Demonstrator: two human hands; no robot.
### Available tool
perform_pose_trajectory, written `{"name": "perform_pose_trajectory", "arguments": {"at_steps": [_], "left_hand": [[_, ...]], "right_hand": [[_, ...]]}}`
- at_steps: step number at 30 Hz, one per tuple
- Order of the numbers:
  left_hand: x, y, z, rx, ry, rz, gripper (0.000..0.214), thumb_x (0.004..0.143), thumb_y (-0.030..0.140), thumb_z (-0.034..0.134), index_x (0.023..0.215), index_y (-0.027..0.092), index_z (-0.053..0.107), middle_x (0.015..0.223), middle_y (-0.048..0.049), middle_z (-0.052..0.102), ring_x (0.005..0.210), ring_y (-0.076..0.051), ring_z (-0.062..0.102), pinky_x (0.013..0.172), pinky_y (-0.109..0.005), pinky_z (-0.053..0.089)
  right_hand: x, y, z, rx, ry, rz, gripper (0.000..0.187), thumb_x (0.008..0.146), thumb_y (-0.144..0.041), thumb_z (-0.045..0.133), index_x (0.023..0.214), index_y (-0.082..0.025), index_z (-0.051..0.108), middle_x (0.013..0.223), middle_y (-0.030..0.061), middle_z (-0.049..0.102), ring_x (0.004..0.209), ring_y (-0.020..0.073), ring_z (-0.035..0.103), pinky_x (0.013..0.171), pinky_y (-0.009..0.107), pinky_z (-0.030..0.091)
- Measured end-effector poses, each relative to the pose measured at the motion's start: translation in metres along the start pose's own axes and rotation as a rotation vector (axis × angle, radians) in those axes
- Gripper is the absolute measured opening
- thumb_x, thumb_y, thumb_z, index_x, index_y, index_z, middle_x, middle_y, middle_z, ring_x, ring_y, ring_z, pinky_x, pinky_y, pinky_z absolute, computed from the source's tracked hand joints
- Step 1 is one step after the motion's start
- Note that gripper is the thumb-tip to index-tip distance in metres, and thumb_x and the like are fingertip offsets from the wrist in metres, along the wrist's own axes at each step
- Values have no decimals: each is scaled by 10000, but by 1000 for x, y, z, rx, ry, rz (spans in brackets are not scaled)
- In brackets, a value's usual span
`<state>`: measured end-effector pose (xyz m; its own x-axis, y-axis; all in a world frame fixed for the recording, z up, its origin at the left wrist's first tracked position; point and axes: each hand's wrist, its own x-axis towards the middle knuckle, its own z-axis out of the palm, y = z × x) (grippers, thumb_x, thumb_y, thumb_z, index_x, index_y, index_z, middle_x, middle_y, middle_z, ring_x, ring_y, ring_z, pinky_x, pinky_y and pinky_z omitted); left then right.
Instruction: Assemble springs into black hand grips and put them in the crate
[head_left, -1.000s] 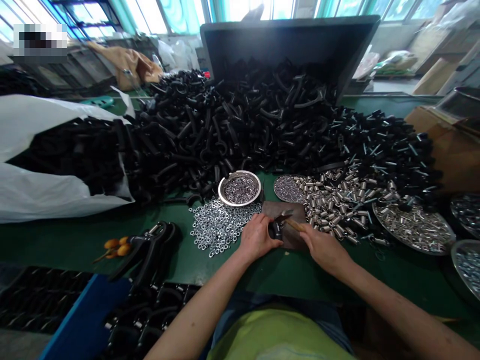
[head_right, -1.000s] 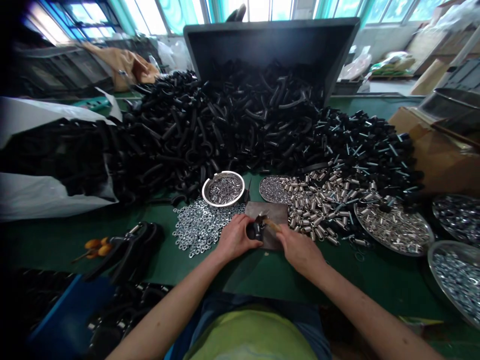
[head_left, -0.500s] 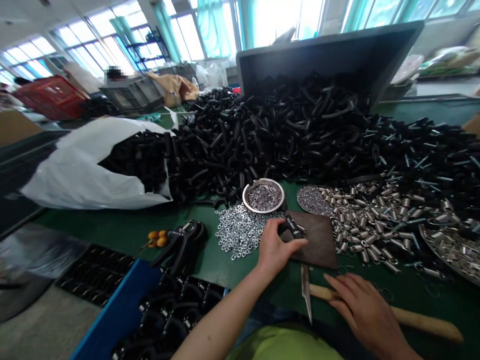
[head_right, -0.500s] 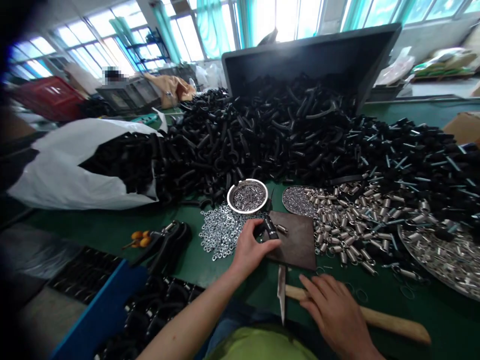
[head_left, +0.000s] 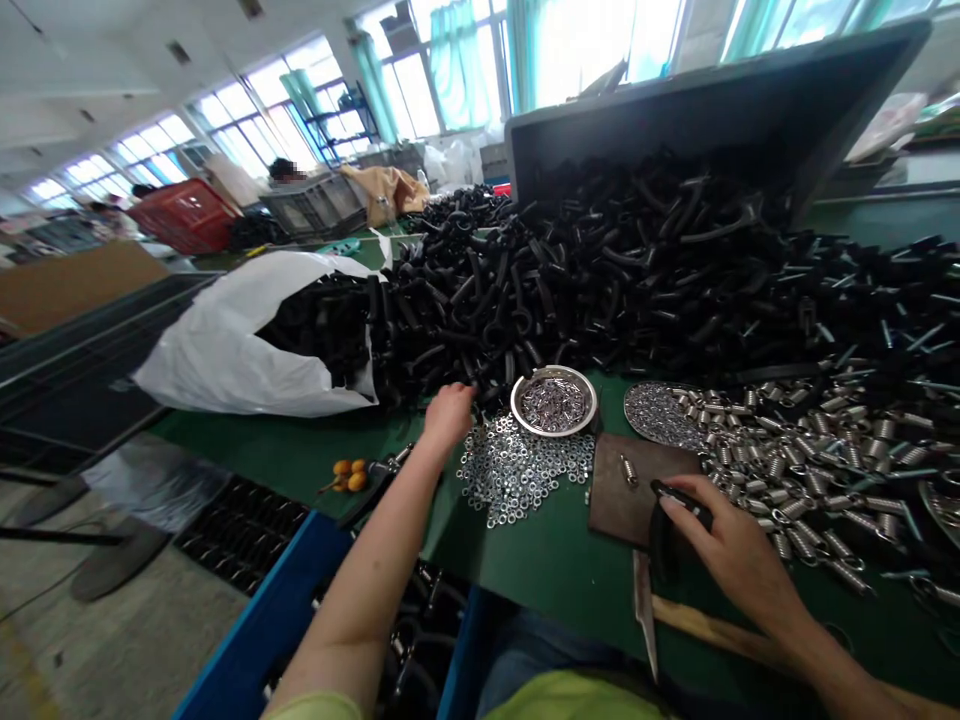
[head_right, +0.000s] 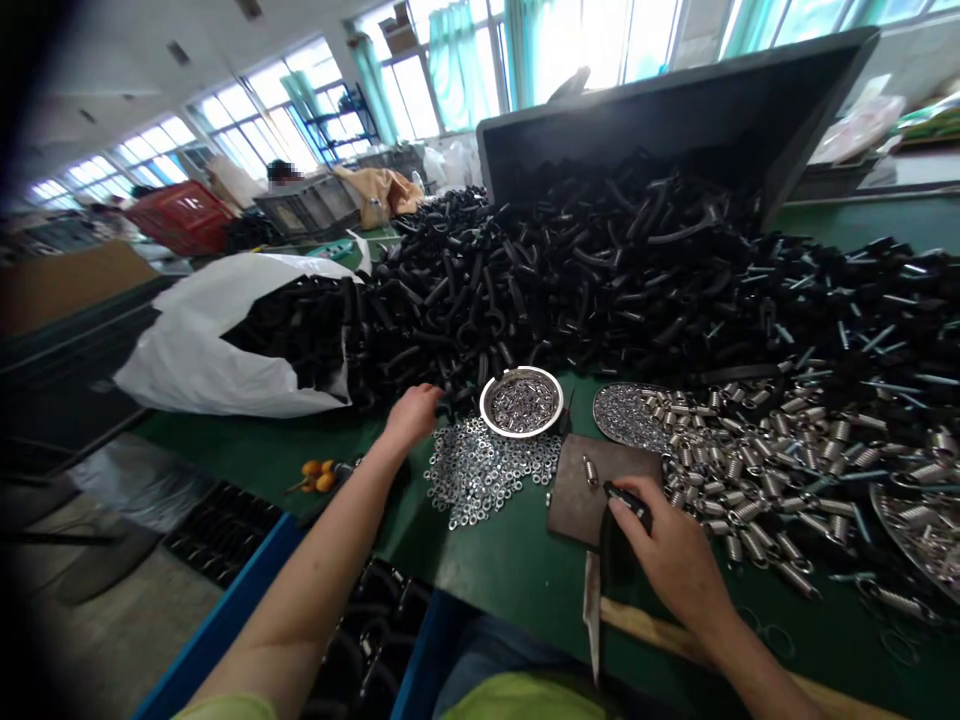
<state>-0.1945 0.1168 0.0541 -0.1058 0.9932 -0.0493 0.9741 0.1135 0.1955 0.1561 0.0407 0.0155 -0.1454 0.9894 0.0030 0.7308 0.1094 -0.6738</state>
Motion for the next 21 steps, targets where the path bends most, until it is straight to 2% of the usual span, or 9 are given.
{"name": "perform_pose_trajectory", "arguments": {"at_steps": [4,7,9,11,13,15,18,19,21], "left_hand": [[24,-43,-4,127,-71,-104,221,688,63,546,875,141,636,975,-152,645,1009,-294,555,846,-386,425],[22,-48,-13,155,-51,-107,201,680,86,546,866,145,591,976,-130,631,972,-274,557,810,-344,416],[13,-42,-23,15,49,-126,203,692,123,546,893,148,553,942,-107,613,925,-259,555,765,-323,415],[-5,-25,-25,-274,162,-157,234,713,172,550,942,162,510,833,-55,589,811,-215,556,690,-291,416],[-32,4,-16,-470,146,-144,285,755,234,534,1026,185,460,723,2,552,621,-146,521,577,-249,403],[-67,42,3,-622,27,-90,364,775,295,540,1110,220,420,688,40,531,467,-89,430,473,-215,365],[-115,99,32,-1272,-384,-24,513,676,374,680,1102,225,437,636,68,446,431,-56,340,404,-186,291],[-127,114,38,-1384,-441,-32,557,635,383,720,1096,224,448,637,70,439,440,-53,339,402,-180,278],[-141,135,42,-1437,-438,-63,609,584,403,758,1088,222,466,657,58,473,478,-65,394,428,-187,318]], "right_hand": [[-7,-2,0,30,-10,-32,298,855,-449,462,1009,-237,606,897,16,699,582,163,616,595,294,474],[-11,-4,-6,86,29,-58,279,860,-425,474,996,-238,630,967,33,695,768,195,653,708,310,491],[-13,-5,-11,142,60,-54,272,856,-416,493,986,-234,648,998,46,691,888,217,642,785,327,486],[-15,-9,-14,218,70,-36,276,853,-416,506,982,-226,660,1008,55,689,922,222,633,799,330,490],[-17,-18,-14,309,63,-20,283,856,-419,508,984,-218,661,980,56,689,886,209,639,754,309,504],[-20,-32,-11,381,62,-16,281,864,-417,501,973,-213,661,914,46,691,811,186,644,697,280,507],[-26,-54,-6,425,91,-45,262,870,-400,494,919,-213,671,811,25,687,714,161,635,653,257,495],[-28,-60,-5,429,104,-61,253,869,-391,496,903,-214,674,793,20,686,700,158,632,647,254,492],[-32,-66,-5,428,134,-94,239,867,-375,499,879,-216,677,785,17,690,700,158,633,644,249,489]]}}
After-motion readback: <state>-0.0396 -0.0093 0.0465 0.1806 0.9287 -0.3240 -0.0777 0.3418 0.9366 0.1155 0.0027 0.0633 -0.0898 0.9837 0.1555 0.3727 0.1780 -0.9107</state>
